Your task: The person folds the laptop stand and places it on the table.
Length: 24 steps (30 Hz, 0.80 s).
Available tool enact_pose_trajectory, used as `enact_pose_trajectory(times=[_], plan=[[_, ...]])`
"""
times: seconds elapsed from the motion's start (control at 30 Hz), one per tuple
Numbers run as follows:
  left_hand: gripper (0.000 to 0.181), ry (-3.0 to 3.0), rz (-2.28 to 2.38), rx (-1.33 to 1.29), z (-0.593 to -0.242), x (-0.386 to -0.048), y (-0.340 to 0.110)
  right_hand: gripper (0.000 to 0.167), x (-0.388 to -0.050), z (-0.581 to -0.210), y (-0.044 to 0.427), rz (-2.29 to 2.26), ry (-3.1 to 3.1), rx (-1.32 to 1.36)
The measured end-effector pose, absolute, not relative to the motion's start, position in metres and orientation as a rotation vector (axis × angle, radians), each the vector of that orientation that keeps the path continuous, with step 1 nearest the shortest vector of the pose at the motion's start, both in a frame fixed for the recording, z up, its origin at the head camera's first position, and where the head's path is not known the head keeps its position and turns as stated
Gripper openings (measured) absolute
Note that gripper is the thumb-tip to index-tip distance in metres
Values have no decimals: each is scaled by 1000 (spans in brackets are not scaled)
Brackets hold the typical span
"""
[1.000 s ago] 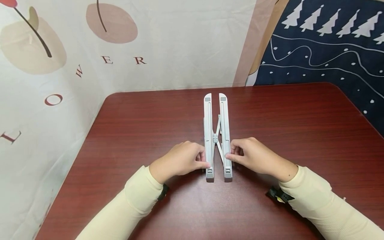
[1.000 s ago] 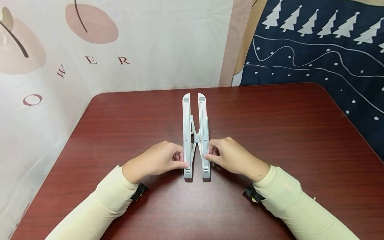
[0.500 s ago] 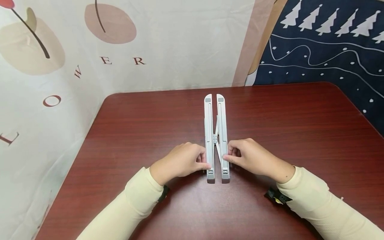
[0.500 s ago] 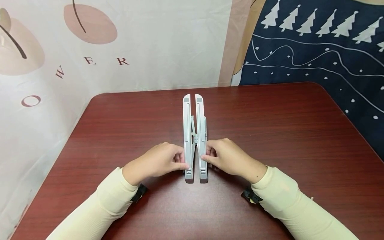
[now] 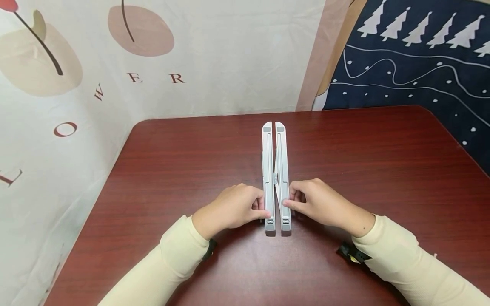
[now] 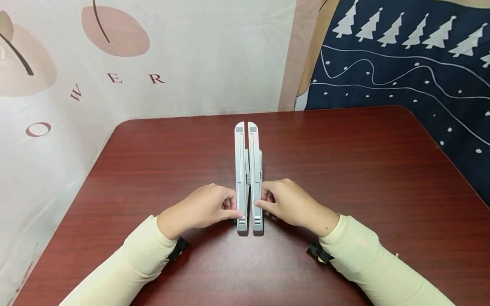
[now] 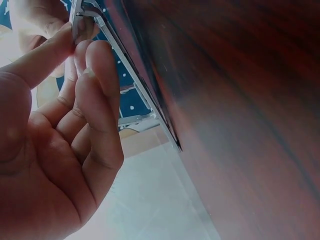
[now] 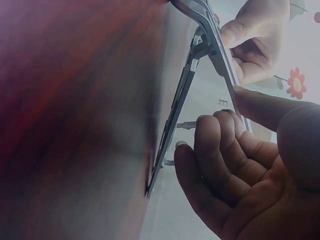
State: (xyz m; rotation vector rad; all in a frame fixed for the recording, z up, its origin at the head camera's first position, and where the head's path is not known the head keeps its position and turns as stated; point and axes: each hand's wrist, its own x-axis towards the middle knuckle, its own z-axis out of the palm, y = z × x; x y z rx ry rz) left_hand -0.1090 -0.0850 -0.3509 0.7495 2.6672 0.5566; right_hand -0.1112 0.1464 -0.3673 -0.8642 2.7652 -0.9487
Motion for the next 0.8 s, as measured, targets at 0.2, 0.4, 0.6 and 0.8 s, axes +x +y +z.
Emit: enact_pose_trajectory(times=[0.2,0.4,0.6,0.8], plan=[[30,2674,557,763,-351,-108,-85,23,-111,-369,146,-947,2769,-878],[30,2674,552,762,-352,-107,-85,22,-111,-370,145,-957,2762,-877],[30,2672,556,771,-351,-107,-83,22,-109,-370,145,-967,2750,-858],[30,2667,565,780,-353,-107,-82,22,-108,-369,145,-967,2746,-857]])
